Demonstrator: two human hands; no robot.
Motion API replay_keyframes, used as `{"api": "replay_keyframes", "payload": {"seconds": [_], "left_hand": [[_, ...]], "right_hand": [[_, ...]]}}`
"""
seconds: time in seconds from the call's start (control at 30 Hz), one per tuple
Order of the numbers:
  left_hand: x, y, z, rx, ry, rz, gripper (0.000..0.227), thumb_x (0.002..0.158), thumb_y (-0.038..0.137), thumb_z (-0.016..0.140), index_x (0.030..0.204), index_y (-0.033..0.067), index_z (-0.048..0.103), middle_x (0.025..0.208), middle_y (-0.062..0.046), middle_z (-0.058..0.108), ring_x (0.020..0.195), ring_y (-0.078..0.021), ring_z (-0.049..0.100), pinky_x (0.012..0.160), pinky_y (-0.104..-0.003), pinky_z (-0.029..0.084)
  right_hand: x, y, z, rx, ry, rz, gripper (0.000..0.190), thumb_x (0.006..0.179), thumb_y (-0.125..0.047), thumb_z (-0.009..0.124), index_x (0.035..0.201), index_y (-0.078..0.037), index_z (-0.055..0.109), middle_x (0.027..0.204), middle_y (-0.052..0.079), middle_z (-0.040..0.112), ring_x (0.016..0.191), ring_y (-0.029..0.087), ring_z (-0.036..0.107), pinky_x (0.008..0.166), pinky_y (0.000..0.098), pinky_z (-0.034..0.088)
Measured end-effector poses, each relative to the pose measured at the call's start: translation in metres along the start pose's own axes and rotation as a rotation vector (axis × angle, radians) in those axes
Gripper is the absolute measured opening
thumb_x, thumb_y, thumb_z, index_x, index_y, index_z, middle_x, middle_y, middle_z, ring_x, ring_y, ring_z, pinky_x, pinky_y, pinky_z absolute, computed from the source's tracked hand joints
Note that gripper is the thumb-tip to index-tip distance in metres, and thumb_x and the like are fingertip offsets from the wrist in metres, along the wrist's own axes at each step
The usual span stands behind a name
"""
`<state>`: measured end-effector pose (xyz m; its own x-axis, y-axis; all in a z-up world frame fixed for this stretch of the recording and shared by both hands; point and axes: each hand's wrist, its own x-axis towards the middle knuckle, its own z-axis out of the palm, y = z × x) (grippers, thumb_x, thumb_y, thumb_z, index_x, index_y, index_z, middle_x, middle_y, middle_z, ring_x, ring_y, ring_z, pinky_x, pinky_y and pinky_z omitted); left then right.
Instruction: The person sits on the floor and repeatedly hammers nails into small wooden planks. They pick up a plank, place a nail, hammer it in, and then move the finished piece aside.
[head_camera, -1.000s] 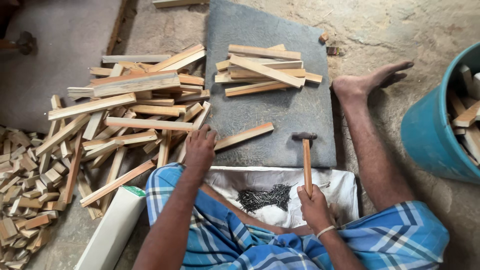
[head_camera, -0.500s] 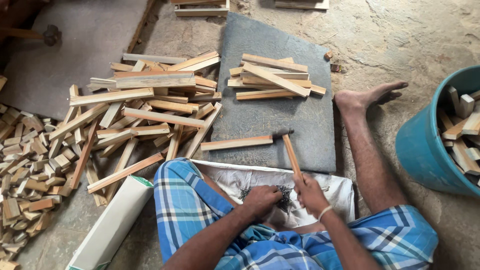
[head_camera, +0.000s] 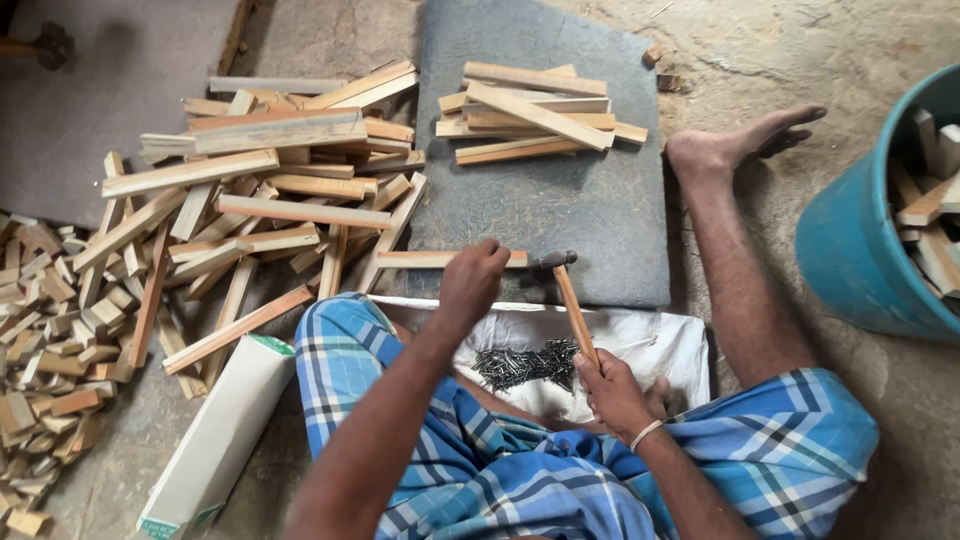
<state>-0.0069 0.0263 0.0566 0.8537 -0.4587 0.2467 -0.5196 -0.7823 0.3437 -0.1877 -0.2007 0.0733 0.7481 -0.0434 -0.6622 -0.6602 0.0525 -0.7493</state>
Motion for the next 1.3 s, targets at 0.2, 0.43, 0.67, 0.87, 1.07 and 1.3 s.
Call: {"api": "replay_keyframes", "payload": {"seconds": [0.2,0.43,0.67,0.87,1.07,1.3], "left_hand": [[0.025,-0.009,0.013,0.354,-0.364,0.189,0.02,0.092,0.006,0.061,0.11,-0.0002,0.067,0.099,-0.018,0.07,0.084,-0.0262,0.071,0.068,-0.037,0.061],[0.022,0.01,0.038,-0.428,0.002,-0.173,0.037,0.094,0.002,0.066,0.13,0.0089,0.059,0.103,-0.014,0.07,0.096,-0.0327,0.067,0.086,-0.047,0.055],[0.018,-0.001,0.05,-0.465,0.017,-0.096,0.039,0.094,0.005,0.067,0.13,0.0055,0.052,0.104,-0.011,0.068,0.098,-0.0288,0.063,0.09,-0.045,0.052],[0.017,-0.003,0.054,-0.459,-0.086,-0.146,0.035,0.098,0.008,0.067,0.13,0.0063,0.053,0.103,-0.012,0.066,0.096,-0.0267,0.063,0.088,-0.041,0.056],[0.016,-0.003,0.049,-0.464,-0.042,-0.096,0.039,0.096,0.005,0.066,0.132,0.006,0.051,0.106,-0.014,0.068,0.099,-0.0278,0.064,0.091,-0.042,0.056],[0.016,-0.01,0.048,-0.775,0.069,-0.164,0.063,0.093,-0.015,0.043,0.152,0.0039,0.032,0.138,-0.024,0.055,0.13,-0.0354,0.059,0.117,-0.044,0.048]], "right_hand": [[-0.004,-0.001,-0.007,0.006,0.115,0.02,0.028,0.102,-0.033,0.058,0.091,-0.007,0.056,0.066,-0.003,0.047,0.045,0.005,0.04,0.034,0.0238,0.034],[-0.004,0.005,-0.009,0.035,0.127,0.076,0.029,0.101,-0.035,0.057,0.091,-0.008,0.053,0.064,-0.003,0.046,0.046,0.006,0.043,0.036,0.0253,0.038],[-0.015,-0.012,-0.009,-0.68,0.409,-0.445,0.029,0.103,-0.035,0.058,0.111,-0.007,0.059,0.071,0.019,0.069,0.065,0.037,0.069,0.055,0.0476,0.049],[-0.017,-0.04,0.007,-0.905,0.429,-0.566,0.035,0.103,-0.035,0.055,0.122,-0.006,0.052,0.086,0.022,0.071,0.071,0.046,0.068,0.059,0.0579,0.052],[-0.023,-0.045,0.004,-0.841,0.429,-0.536,0.032,0.103,-0.032,0.053,0.121,-0.005,0.052,0.078,0.02,0.071,0.067,0.042,0.071,0.058,0.0546,0.055],[-0.021,-0.029,0.003,-0.726,0.469,-0.638,0.038,0.104,-0.034,0.049,0.124,-0.001,0.049,0.077,0.022,0.069,0.068,0.043,0.069,0.059,0.0541,0.056]]}}
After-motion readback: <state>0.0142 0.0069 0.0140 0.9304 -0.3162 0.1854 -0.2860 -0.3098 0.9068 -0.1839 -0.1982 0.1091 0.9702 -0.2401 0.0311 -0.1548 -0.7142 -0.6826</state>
